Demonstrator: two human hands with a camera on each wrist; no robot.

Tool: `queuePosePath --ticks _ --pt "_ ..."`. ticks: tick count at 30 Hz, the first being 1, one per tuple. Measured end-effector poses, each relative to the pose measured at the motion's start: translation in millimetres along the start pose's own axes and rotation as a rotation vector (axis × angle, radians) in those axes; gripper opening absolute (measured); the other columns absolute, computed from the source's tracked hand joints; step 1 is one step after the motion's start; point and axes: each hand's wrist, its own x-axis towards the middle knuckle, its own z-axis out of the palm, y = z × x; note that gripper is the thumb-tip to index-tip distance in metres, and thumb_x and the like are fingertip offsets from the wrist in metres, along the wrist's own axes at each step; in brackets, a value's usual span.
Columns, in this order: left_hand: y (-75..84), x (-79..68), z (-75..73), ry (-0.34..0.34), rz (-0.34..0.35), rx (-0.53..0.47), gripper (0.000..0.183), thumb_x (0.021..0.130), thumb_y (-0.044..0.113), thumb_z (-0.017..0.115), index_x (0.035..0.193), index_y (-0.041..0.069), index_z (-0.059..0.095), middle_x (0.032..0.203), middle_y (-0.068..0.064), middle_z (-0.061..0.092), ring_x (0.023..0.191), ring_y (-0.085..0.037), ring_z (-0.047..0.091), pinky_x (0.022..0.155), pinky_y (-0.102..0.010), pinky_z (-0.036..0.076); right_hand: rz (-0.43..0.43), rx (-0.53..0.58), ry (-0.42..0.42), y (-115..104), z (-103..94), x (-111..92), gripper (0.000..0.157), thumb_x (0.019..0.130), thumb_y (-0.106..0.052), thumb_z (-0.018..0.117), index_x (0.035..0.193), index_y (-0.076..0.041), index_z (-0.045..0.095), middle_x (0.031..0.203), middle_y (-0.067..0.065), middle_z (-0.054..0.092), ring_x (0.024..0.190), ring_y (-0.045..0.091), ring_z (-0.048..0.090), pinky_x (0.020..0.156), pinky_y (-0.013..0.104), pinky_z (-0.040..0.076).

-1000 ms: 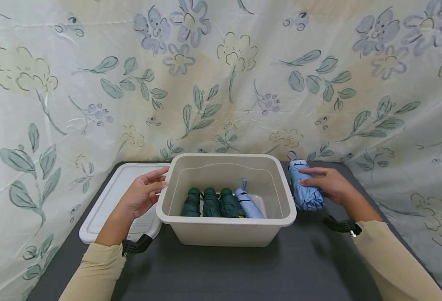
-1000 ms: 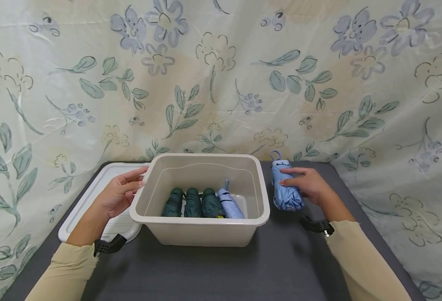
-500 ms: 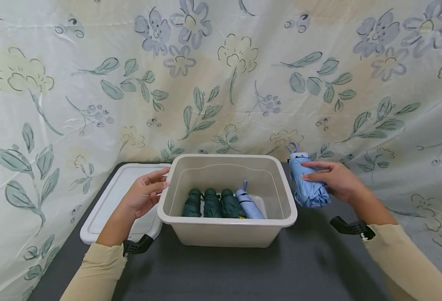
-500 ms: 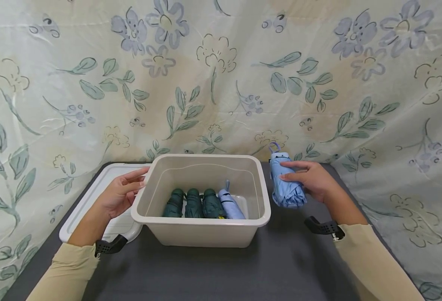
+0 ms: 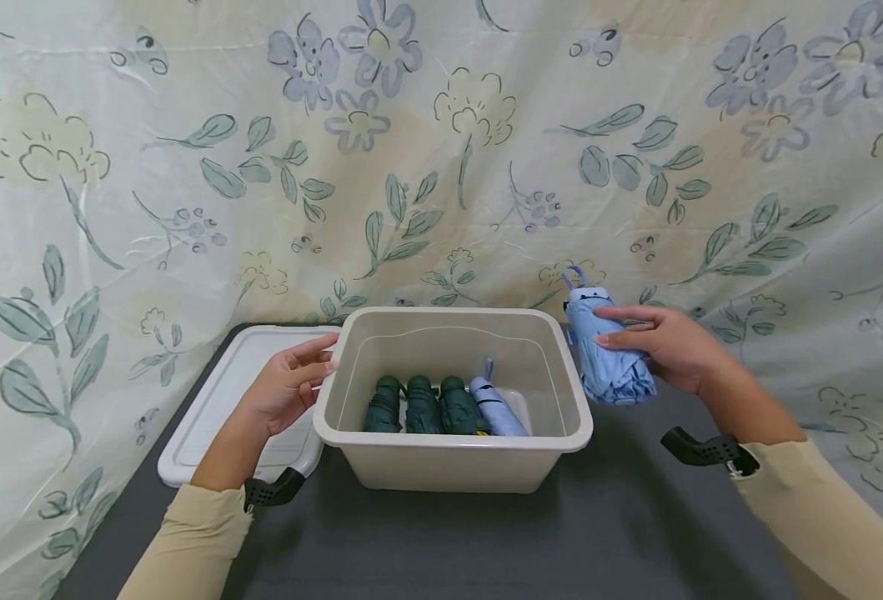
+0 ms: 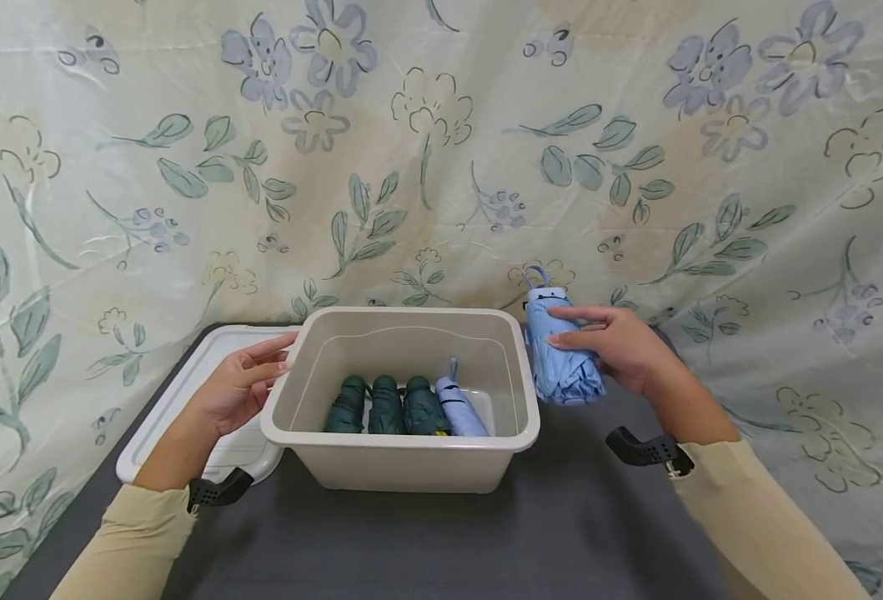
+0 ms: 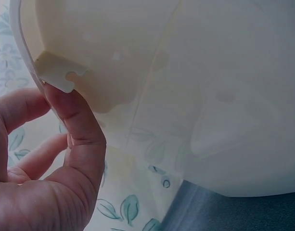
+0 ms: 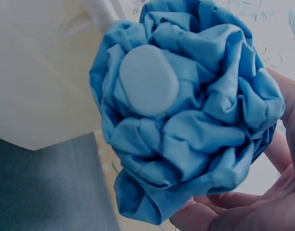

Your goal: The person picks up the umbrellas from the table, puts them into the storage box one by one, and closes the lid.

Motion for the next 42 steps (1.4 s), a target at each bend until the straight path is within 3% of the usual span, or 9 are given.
queuePosePath --ticks 7,13,27,42 --pt "0.0 -1.5 1.9 0.003 -0.001 0.013 0.064 0.102 0.008 0.062 0.159 0.002 0.034 0.108 0.002 0.071 0.095 -0.012 0.074 0.086 -0.03 0.062 0.023 0.032 -0.04 -12 8.3 -5 0.071 0.093 -0.024 0.077 0.156 -0.019 0.045 0.16 0.022 0.034 0.103 0.015 0.069 0.087 0.035 0.062" --pt "-1.4 -3.5 2.0 0.009 -0.006 0.014 0.064 0.102 0.009 0.062 0.159 0.002 0.032 0.109 0.002 0.071 0.095 -0.011 0.074 0.086 -0.028 0.062 0.028 0.032 -0.058 -26 21.3 -4 0.073 0.092 -0.024 0.078 0.156 -0.017 0.045 0.163 0.022 0.03 0.108 0.019 0.066 0.088 0.037 0.061" --pt "-2.3 -5.8 4.5 -0.001 -0.006 -0.003 0.064 0.102 0.006 0.06 0.159 0.001 0.031 0.109 0.002 0.071 0.094 -0.011 0.074 0.086 -0.028 0.062 -0.001 0.062 -0.15 -46 48.8 -1 0.063 0.095 -0.021 0.074 0.153 -0.016 0.05 0.157 0.02 0.042 0.102 0.019 0.071 0.087 0.038 0.061" --pt "-0.2 -7.1 4.3 0.019 -0.02 0.027 0.066 0.102 0.012 0.064 0.16 0.005 0.033 0.113 0.003 0.071 0.1 -0.013 0.075 0.089 -0.03 0.061 0.086 -0.093 -0.229 -62 70.2 20 0.062 0.088 -0.019 0.082 0.145 -0.012 0.06 0.152 0.02 0.05 0.106 0.027 0.071 0.092 0.046 0.062"
